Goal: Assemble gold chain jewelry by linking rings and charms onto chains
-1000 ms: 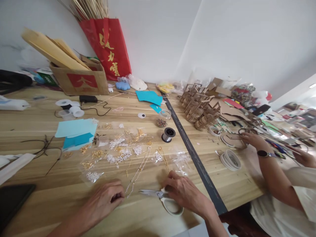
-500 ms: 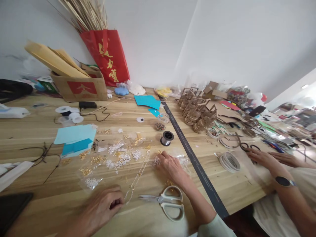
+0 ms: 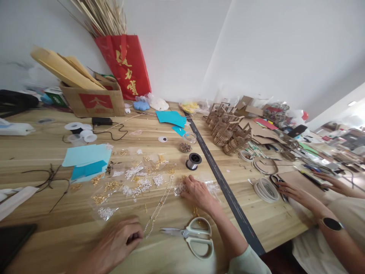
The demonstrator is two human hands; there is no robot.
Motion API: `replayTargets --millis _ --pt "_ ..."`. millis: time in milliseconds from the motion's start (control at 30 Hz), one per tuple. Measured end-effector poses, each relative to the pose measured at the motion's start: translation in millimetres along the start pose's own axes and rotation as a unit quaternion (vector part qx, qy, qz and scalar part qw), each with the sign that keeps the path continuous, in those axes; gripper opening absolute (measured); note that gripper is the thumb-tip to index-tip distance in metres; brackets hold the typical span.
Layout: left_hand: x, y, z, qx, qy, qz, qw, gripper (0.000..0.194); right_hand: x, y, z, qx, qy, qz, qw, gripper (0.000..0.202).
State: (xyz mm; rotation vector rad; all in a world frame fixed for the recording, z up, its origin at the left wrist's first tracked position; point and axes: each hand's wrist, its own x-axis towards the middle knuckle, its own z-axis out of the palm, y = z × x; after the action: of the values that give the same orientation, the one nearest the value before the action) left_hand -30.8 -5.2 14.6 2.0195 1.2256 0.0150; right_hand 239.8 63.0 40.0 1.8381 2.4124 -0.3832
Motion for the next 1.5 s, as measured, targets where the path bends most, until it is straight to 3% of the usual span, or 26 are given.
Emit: replayTargets --millis 567,767,967,1200,1500 --pt "-0.2 -13.2 12.3 -0.032 0.035 0.022 0.999 0.016 0.2 2.3 4.8 0.049 0.018 -0.025 0.998 0.023" --pt "-2.4 -9.0 9.5 -0.041 0.025 0.018 0.999 0.017 4.1 4.7 4.9 0.074 0.036 -0.040 0.996 0.016" --pt "-4.7 -13.2 14.5 -0.047 0.068 0.052 0.995 0.019 12.6 10.3 -0.4 0.150 0.040 -0.073 0.985 0.025" --pt "-2.5 -20.2 20.5 -0.059 0.079 0.077 0.992 0.018 26.6 8.4 -25.4 0.124 0.021 -0.113 0.986 0.019" --pt "-3.4 -27.0 27.8 -0.074 0.095 0.102 0.987 0.014 59.3 -17.5 -61.5 0.054 -0.024 -0.193 0.979 0.021"
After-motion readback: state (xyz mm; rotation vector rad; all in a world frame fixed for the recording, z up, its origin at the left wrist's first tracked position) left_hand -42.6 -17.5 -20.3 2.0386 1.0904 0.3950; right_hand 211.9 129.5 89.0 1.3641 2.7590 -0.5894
